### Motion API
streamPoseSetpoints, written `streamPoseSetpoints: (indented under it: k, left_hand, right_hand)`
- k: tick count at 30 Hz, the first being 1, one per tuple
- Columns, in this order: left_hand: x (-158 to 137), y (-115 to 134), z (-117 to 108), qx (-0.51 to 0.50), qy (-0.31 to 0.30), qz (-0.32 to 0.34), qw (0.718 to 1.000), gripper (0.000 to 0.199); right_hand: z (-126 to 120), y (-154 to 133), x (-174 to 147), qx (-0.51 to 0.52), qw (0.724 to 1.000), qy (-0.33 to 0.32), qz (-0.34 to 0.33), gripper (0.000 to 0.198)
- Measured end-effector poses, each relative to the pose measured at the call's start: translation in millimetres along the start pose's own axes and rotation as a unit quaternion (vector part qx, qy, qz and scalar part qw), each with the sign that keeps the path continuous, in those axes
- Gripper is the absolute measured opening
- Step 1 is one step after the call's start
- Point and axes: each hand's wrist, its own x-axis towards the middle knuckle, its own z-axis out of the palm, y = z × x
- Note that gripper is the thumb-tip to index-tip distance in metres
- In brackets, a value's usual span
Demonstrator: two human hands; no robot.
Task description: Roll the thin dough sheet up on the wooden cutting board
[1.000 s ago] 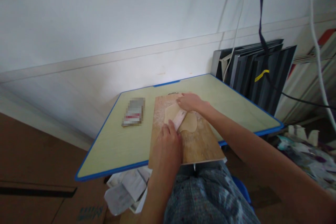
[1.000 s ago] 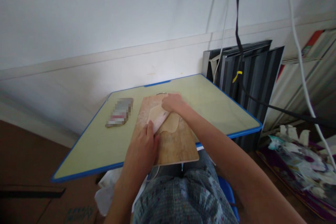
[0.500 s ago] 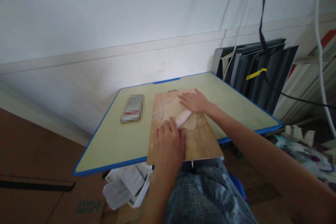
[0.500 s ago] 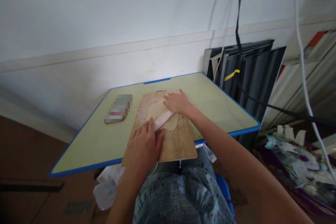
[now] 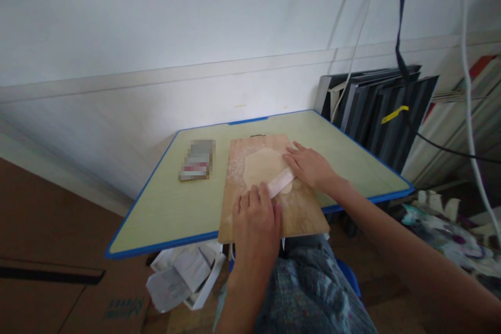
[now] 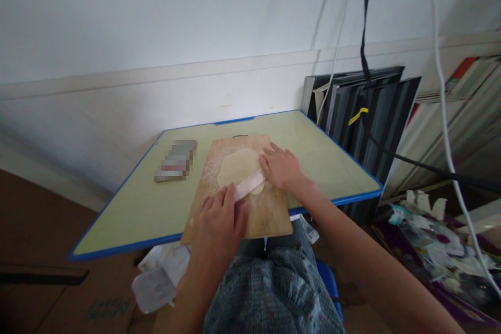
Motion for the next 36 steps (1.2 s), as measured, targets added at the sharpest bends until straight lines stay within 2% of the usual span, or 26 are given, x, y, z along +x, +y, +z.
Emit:
streamPoseSetpoints:
  k: [3,5,7,9,12,16,19,22,26,29,32,36]
  left_hand:
    - [-2.8,1.7,2.0,-0.01,0.023,0.008,1.0,0.038]
    - [-1.5,1.7,3.2,-0.007,0.02,0.001,1.0,0.039]
    - [1.3,0.3,3.7,-0.002,0.011,-0.002,1.0,0.042]
    - [4.2,-2.8,3.3,0.006,0.01,0.007,1.0,0.043]
    - [7.9,-10.4,1.2,0.026,0.021,0.016,0.999,0.041]
    - [10.2,-20.4,-0.5,0.038,0.007,0.0,0.999,0.039]
    - [7.3,-21.9,0.3,0.032,0.017,0.007,0.999,0.038]
    - [0.8,-16.9,2.0,0.017,0.036,0.023,0.999,0.039]
    - [-4.9,-7.3,4.2,-0.016,0.049,0.045,0.998,0.039]
    - [-3.2,-3.1,5.3,-0.029,0.056,0.038,0.997,0.038]
    - [0.7,-1.5,5.7,-0.025,0.052,0.023,0.998,0.039]
    - [3.9,-2.3,5.0,-0.015,0.032,0.022,0.999,0.045]
  right_hand:
    - [1.5,6.8,-22.9,0.011,0.999,0.035,-0.009,0.048]
    - [1.9,4.3,-17.8,0.004,1.0,0.031,0.001,0.047]
    - [1.7,-2.6,2.1,-0.012,1.0,0.017,0.015,0.045]
    - [1.6,-11.2,30.4,-0.024,0.999,-0.028,0.001,0.043]
    - [3.6,-23.4,70.6,-0.011,0.999,-0.039,-0.015,0.043]
    - [6.5,-35.6,92.5,-0.009,0.999,-0.036,-0.004,0.041]
    - [4.4,-38.3,79.5,-0.02,0.999,-0.033,-0.006,0.037]
    - [0.6,-31.6,45.9,-0.034,0.999,-0.026,-0.019,0.042]
    - [-1.1,-14.3,-7.9,-0.043,0.998,0.034,-0.035,0.045]
    - [0.5,-6.2,-28.2,-0.047,0.996,0.064,-0.041,0.048]
    - [2.1,-7.6,-16.2,-0.039,0.997,0.051,-0.034,0.049]
    - [2.2,-18.6,33.2,-0.014,0.999,-0.027,-0.026,0.049]
